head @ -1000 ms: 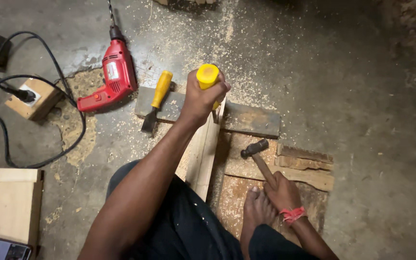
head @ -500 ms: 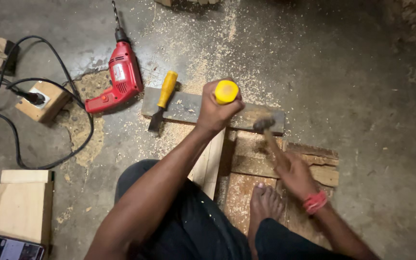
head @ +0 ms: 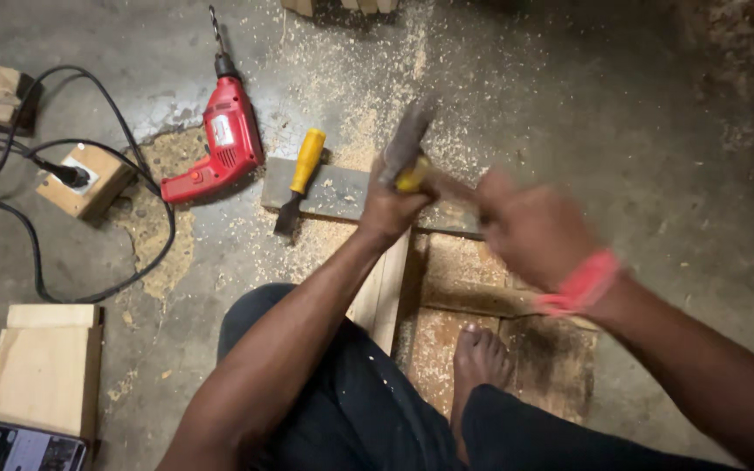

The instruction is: The person sits on the floor holding a wood piece steady while striking a chisel with a hammer to shape the wood, repositioning the chisel repeatedly along the piece. A power drill and additional wood pieces lie on the floor nearby.

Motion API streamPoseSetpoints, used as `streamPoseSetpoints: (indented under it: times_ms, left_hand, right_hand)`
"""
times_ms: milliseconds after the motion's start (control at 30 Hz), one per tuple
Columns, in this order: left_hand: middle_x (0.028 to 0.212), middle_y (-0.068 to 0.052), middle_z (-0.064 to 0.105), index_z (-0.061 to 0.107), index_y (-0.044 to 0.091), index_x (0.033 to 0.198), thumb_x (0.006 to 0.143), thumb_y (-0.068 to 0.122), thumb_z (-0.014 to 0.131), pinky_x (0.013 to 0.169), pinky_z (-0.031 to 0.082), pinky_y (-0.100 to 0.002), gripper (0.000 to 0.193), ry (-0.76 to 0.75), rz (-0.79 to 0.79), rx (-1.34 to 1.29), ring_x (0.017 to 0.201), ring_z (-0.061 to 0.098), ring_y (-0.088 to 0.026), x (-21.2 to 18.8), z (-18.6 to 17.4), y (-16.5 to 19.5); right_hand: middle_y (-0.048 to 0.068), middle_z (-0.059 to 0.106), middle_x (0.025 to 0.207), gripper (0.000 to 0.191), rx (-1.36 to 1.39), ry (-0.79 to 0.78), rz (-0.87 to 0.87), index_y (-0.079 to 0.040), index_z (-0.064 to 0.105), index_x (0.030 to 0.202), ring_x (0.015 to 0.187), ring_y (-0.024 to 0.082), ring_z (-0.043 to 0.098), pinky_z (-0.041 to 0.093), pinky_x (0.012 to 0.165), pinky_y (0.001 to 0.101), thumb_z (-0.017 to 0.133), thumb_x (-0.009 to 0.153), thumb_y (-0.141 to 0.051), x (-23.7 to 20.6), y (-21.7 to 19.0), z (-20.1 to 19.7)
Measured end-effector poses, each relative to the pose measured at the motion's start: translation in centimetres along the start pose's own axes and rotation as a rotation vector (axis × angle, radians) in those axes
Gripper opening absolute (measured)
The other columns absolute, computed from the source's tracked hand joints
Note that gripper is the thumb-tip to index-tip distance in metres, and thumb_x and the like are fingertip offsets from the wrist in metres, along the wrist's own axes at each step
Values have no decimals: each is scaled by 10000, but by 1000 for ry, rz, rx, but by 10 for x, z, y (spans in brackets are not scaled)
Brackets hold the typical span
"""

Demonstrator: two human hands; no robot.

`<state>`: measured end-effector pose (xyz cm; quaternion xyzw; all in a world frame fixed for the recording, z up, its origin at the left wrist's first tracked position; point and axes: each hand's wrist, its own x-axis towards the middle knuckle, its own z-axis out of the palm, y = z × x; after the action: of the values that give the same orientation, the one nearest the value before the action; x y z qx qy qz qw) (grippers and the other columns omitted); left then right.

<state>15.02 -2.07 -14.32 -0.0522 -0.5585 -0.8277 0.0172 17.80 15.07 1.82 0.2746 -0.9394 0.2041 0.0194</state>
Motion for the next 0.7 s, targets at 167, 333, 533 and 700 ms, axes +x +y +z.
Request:
streamPoseSetpoints:
  times_ms: [167,333,533,700]
  left_hand:
    - [797,77,594,601,228,1054,623,-35,662,684,511,-232,507,69,-156,-105,754,603,-46,-1,1,1]
    - [814,33,585,583,68,830,762,-50,687,705,468,-259,172,-158,3,-23,770,556,-74,-3,-9,-8]
    - [776,60,593,602,91,833,732,-26,726,643,484,-240,199,-132,-87,175,721,570,-53,4,-10,-22]
    - [750,30,575,579,59,795,754,-82,708,630,468,-258,195,-223,-66,39,697,564,-83,-3,-8,-26]
  right_hand:
    - [98,674,614,105,90,-293,171,-77,642,966,441,215,636,487,426,389,654,921,-171,3,4,-16]
    - [148,639,808,158,532,441,-4,14,605,1063,719,228,660,545,633,358,585,926,-62,-9,22,-42]
    - [222,645,741,364,-131,-178,113,17,592,1174,744,436,640,491,685,535,676,853,-134,-12,31,33]
    - [137,694,779,174,361,21,-105,-13,665,1042,667,236,694,538,576,408,675,883,-82,-25,32,-5]
